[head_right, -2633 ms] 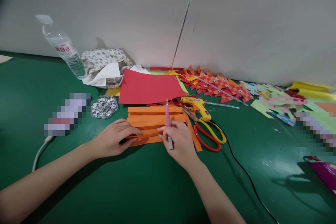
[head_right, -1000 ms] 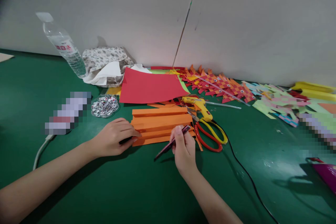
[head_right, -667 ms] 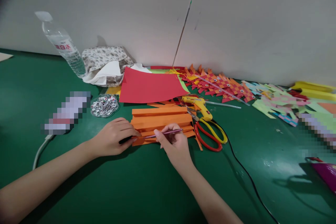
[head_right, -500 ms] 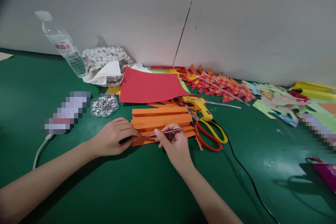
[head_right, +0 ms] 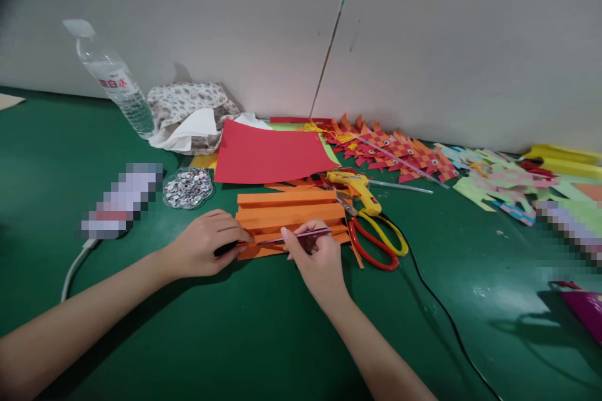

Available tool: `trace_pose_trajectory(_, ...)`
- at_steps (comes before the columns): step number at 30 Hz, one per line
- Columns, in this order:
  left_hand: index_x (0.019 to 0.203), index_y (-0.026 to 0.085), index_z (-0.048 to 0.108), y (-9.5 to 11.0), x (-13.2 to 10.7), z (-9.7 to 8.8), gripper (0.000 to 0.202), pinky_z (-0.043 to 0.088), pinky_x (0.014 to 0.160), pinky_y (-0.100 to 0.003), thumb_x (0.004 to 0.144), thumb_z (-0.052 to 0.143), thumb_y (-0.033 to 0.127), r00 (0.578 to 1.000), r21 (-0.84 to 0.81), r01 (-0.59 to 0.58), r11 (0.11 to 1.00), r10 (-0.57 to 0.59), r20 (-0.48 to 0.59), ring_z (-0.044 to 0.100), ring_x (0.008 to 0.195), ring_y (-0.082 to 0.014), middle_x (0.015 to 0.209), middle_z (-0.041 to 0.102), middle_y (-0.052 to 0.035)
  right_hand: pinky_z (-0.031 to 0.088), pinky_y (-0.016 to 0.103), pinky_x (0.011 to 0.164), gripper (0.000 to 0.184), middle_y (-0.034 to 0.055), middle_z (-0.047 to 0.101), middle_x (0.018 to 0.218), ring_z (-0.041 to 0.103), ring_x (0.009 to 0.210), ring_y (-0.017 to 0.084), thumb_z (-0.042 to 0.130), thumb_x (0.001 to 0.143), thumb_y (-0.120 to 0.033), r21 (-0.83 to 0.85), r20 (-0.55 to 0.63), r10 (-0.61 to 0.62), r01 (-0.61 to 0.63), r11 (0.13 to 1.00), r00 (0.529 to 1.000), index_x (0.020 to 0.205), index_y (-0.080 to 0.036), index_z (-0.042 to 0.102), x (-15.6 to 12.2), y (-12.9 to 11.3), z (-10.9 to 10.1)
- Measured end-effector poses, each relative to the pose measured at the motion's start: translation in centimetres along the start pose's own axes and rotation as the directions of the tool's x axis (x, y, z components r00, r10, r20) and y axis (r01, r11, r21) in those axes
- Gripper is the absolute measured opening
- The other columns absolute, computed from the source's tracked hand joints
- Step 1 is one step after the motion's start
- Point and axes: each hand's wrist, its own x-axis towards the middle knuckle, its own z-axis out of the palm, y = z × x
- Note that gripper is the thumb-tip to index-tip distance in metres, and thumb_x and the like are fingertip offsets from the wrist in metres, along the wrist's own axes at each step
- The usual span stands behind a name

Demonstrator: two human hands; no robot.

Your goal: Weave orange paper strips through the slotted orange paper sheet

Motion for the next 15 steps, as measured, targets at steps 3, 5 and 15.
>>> trace_pose_trajectory(3,0.096,0.020,0.061,-0.07,-0.10,0.01,0.017,0.041,0.075,-0.031,0.086,0.048,0.016,1.000,-0.004,0.002,1.000,-0.002,-0.002,0.060,0.079,-0.0162,0.088,0.068,-0.0027,0.049,0.024,0.048,0.029,-0.0008,0.064,0.058,0.059,0.046,0.013,0.070,0.077,-0.040,-0.001,-0.020,-0.009,0.009,1.000,1.000,0.074,-0.021,0.048,0.07,-0.01,-0.21)
trace_pose_trajectory(5,0.096,0.019,0.061,-0.13,-0.16,0.04,0.017,0.041,0.075,-0.031,0.086,0.048,0.016,1.000,-0.002,0.002,1.000,-0.002,-0.006,0.060,0.079,-0.0162,0.088,0.067,-0.0027,0.049,0.024,0.048,0.029,-0.0017,0.063,0.058,0.058,0.047,0.012,0.070,0.078,-0.038,-0.013,-0.028,-0.018,0.018,1.000,0.999,0.073,-0.021,0.048,0.10,-0.10,-0.39)
trace_pose_trajectory(15,0.097,0.019,0.061,-0.27,-0.22,0.26,0.016,0.041,0.075,-0.032,0.087,0.048,0.017,1.000,0.004,0.004,1.000,-0.004,0.003,0.060,0.080,-0.0172,0.088,0.067,-0.0038,0.046,0.023,0.047,0.027,-0.0029,0.060,0.055,0.056,0.045,0.011,0.069,0.079,-0.035,0.017,-0.053,-0.048,0.049,0.999,0.997,0.070,-0.021,0.047,0.03,-0.38,-0.51)
